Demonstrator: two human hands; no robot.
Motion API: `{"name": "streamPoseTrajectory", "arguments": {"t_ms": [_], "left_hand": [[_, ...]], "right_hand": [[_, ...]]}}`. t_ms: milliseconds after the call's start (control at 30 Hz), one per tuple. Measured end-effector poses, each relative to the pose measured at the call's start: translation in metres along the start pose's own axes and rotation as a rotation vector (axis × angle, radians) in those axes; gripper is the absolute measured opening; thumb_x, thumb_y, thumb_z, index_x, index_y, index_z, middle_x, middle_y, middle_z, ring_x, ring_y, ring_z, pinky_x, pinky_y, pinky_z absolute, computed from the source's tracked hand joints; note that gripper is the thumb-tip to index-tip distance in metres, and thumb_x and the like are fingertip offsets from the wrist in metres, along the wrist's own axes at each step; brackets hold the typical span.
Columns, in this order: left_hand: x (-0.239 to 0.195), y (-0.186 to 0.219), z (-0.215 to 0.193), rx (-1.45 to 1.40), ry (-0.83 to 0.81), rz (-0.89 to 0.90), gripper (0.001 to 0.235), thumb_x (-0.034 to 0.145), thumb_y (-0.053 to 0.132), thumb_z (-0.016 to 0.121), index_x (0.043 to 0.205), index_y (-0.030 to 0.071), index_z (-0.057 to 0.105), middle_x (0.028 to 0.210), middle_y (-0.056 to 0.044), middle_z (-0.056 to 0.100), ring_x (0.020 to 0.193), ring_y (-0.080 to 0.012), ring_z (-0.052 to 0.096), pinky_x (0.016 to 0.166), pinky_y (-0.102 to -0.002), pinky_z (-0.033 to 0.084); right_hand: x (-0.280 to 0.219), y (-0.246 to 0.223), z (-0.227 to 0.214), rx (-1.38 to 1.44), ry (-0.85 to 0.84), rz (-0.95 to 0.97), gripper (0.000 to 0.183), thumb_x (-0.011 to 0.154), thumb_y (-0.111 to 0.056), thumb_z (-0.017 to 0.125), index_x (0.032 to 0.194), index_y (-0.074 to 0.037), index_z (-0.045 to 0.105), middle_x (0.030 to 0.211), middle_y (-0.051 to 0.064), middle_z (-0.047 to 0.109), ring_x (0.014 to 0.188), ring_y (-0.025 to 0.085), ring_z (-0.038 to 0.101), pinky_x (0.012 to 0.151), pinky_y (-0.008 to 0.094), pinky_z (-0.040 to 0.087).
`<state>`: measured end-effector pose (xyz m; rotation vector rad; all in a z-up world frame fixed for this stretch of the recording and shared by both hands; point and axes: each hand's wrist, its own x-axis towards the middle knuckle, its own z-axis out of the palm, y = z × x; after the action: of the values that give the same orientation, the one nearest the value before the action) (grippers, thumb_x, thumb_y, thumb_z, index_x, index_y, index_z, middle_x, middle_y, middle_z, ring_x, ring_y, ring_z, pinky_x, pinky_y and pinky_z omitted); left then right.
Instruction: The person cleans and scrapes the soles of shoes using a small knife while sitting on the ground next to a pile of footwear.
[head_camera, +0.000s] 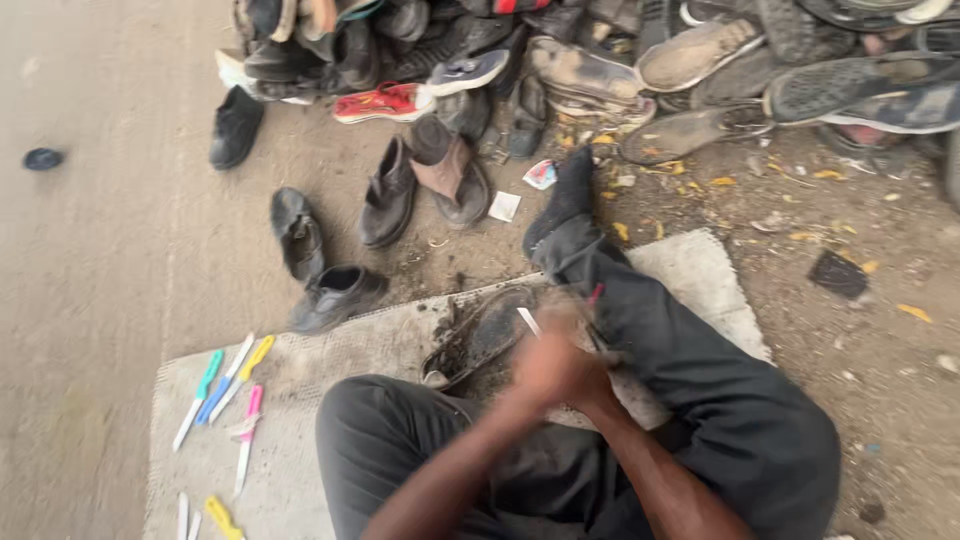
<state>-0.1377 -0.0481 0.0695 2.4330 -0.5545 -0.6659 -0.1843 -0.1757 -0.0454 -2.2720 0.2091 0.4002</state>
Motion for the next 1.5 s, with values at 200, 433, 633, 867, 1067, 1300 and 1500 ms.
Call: {"name": "streamPoseTrajectory", "arguments": {"t_ms": [200, 433, 633, 867, 1067, 1300, 1500], "left_hand": [[-0.048, -0.141, -0.023, 0.508, 0.217, -0.433, 0.095, 0.07, 0.04, 0.09, 0.139, -0.005, 0.043, 0.139, -0.028, 0.052, 0.131, -0.0466, 0.052, 0.098, -0.057, 0.048], [-0.014, -0.163, -0.076, 0.082, 0.175, -0.417, 0.092, 0.074, 0.041, 0.09, 0.142, 0.0, 0.043, 0.119, -0.021, 0.069, 0.104, -0.031, 0.07, 0.091, -0.039, 0.057], [0.006, -0.188, -0.12, -0.797, 0.584, -0.545, 0.082, 0.081, 0.047, 0.079, 0.132, -0.014, 0.056, 0.11, -0.024, 0.071, 0.089, -0.0307, 0.073, 0.072, -0.044, 0.06], [-0.001, -0.17, -0.116, -0.933, 0.723, -0.654, 0.082, 0.081, 0.049, 0.081, 0.129, -0.011, 0.052, 0.11, -0.026, 0.07, 0.087, -0.0317, 0.075, 0.062, -0.042, 0.064], [-0.05, -0.093, -0.062, 0.044, 0.606, -0.075, 0.072, 0.075, 0.045, 0.088, 0.126, 0.007, 0.053, 0.1, -0.015, 0.07, 0.083, -0.0276, 0.071, 0.07, -0.043, 0.059], [-0.07, -0.059, 0.028, -0.126, 0.377, -0.061, 0.07, 0.074, 0.028, 0.081, 0.129, 0.002, 0.047, 0.1, -0.025, 0.063, 0.091, -0.0444, 0.066, 0.078, -0.052, 0.055], [-0.03, -0.112, -0.023, -0.017, 0.287, -0.606, 0.072, 0.09, 0.044, 0.059, 0.145, -0.001, 0.044, 0.143, -0.027, 0.049, 0.137, -0.0382, 0.05, 0.116, -0.054, 0.04]], "right_hand": [[-0.001, -0.028, 0.003, -0.02, -0.028, 0.032, 0.036, 0.095, -0.035, 0.063, 0.121, -0.009, 0.063, 0.097, 0.02, 0.073, 0.093, 0.04, 0.07, 0.079, 0.052, 0.053], [-0.011, -0.026, -0.008, 0.057, 0.074, 0.06, 0.033, 0.094, -0.032, 0.064, 0.116, -0.008, 0.064, 0.091, 0.017, 0.073, 0.087, 0.036, 0.072, 0.078, 0.049, 0.054], [-0.004, -0.021, -0.011, 0.079, 0.254, -0.103, 0.031, 0.098, -0.034, 0.067, 0.102, -0.003, 0.064, 0.08, 0.017, 0.069, 0.075, 0.034, 0.069, 0.069, 0.047, 0.051], [-0.004, -0.026, -0.01, 0.206, 0.168, -0.056, 0.03, 0.095, -0.034, 0.067, 0.109, -0.007, 0.067, 0.071, 0.012, 0.067, 0.062, 0.022, 0.066, 0.06, 0.042, 0.05], [-0.011, -0.041, -0.023, 0.96, 0.009, 0.24, 0.039, 0.094, -0.038, 0.067, 0.117, -0.007, 0.064, 0.075, 0.006, 0.067, 0.039, 0.008, 0.042, 0.033, 0.028, 0.036], [-0.006, -0.021, 0.02, 0.879, -0.057, 0.14, 0.039, 0.086, -0.033, 0.077, 0.105, -0.001, 0.067, 0.078, 0.006, 0.068, 0.056, 0.009, 0.06, 0.047, 0.027, 0.048], [-0.007, -0.017, -0.012, 0.407, 0.266, -0.02, 0.028, 0.084, -0.023, 0.079, 0.098, -0.001, 0.07, 0.078, 0.007, 0.071, 0.069, 0.015, 0.066, 0.063, 0.035, 0.054]]}}
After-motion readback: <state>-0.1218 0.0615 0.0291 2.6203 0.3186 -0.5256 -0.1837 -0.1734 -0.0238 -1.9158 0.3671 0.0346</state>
